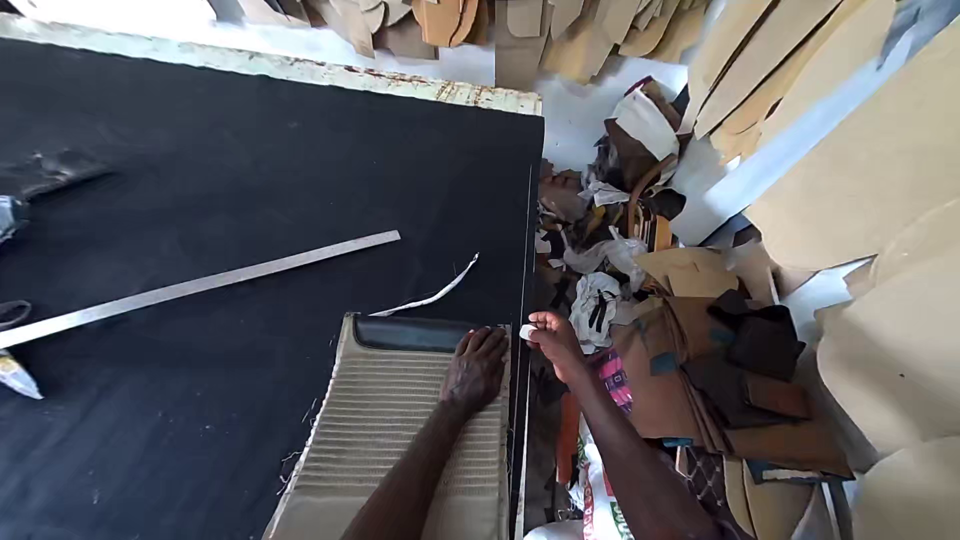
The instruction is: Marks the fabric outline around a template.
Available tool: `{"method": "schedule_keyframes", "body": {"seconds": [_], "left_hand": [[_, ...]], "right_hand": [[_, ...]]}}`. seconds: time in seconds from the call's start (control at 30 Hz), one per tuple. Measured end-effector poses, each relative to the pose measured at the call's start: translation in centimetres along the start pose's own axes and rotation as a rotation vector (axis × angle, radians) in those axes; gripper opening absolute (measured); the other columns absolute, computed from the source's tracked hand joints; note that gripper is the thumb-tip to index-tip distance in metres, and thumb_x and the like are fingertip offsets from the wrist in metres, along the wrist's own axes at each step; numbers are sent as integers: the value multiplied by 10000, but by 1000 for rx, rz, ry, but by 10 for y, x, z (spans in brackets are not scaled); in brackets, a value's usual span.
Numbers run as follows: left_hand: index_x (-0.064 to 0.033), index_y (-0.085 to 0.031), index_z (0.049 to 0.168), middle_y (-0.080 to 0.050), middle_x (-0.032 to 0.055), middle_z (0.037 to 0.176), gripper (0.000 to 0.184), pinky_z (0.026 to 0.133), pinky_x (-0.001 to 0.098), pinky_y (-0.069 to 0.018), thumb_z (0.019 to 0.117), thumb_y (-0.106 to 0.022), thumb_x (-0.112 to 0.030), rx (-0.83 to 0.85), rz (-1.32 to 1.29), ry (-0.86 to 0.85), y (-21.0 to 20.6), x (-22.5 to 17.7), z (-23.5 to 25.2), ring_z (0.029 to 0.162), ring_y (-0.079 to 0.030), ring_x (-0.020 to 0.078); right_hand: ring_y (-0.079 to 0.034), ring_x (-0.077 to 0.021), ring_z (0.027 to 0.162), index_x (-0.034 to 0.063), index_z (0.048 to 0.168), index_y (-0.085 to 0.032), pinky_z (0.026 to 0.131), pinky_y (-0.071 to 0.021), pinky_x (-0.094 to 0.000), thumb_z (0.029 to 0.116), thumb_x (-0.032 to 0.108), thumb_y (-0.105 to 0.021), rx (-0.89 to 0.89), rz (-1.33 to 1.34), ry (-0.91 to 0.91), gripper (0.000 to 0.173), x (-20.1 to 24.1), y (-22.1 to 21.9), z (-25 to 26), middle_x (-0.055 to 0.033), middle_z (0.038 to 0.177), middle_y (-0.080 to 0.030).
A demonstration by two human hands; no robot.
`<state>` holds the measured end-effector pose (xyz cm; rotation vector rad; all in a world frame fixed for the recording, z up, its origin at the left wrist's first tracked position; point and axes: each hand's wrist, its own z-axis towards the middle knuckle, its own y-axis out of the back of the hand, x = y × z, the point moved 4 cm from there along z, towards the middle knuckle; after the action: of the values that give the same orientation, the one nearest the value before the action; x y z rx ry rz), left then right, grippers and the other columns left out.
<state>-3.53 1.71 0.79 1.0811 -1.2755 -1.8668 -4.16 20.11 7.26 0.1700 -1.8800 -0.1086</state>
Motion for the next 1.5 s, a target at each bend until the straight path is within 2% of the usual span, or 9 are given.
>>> {"method": "schedule_keyframes", "body": {"seconds": [0.07,0.13,0.23,0.3,0.47,0.6,0.87,1.07,1.5], "left_hand": [[-217,-568,1469,-469,-43,1582,487,1237,507,-262,1071,-321,-351,-3,11,-1,0,1,1,1502,-360,224],[-223,-553,1482,-458,-49,1590,490,1235,509,-265,1071,-319,-351,-1,16,0,0,1,1,1502,-357,227],[-237,-532,1501,-435,-67,1606,500,1228,513,-266,1072,-312,-372,8,29,3,0,1,3,1505,-350,228],[-247,-510,1519,-416,-75,1617,521,1228,510,-256,1073,-284,-394,8,46,2,-1,1,3,1508,-340,229],[-260,-450,1557,-381,-88,1637,553,1227,498,-245,1069,-229,-400,41,72,6,-4,1,4,1510,-328,226],[-260,-428,1571,-370,-86,1644,561,1230,500,-232,1068,-213,-382,40,70,7,-4,0,3,1516,-317,227],[-233,-468,1550,-392,-62,1636,542,1228,525,-227,1076,-247,-376,96,-11,32,11,-5,4,1518,-323,257],[-214,-506,1520,-417,-34,1621,524,1224,543,-229,1080,-278,-383,67,-43,24,14,-5,3,1511,-336,273],[-215,-508,1518,-410,-40,1625,523,1230,533,-227,1083,-257,-364,64,-23,20,12,-5,2,1516,-327,267]], "right_hand": [[-703,-315,856,86,1322,-605,733,-614,-472,967,66,-670,-11,-8,75,361,-3,3,-7,-175,1098,-691],[-692,-286,834,87,1224,-666,719,-589,-468,951,81,-702,-89,-113,140,275,3,0,-2,-138,1039,-716],[-717,-212,876,81,1083,-759,814,-593,-478,871,106,-778,-243,-301,163,214,1,-9,43,-82,969,-754],[-716,-210,895,79,1112,-750,844,-587,-481,884,140,-780,-241,-390,146,238,5,-13,51,-82,973,-750],[-708,-266,907,56,1183,-715,824,-583,-514,933,130,-687,-209,-584,131,263,10,-27,52,-119,990,-732],[-699,-298,946,46,1199,-704,844,-571,-522,943,158,-683,-200,-692,129,281,11,-36,50,-140,998,-721],[-692,-321,903,35,1032,-744,808,-555,-542,959,170,-653,-135,-795,137,178,20,-44,46,-157,927,-713],[-710,-316,953,46,1087,-756,844,-568,-545,950,150,-654,-68,-822,111,199,26,-49,45,-158,997,-737],[-710,-300,896,60,958,-774,782,-562,-551,917,148,-662,-57,-858,55,149,27,-52,35,-137,918,-737]]}}
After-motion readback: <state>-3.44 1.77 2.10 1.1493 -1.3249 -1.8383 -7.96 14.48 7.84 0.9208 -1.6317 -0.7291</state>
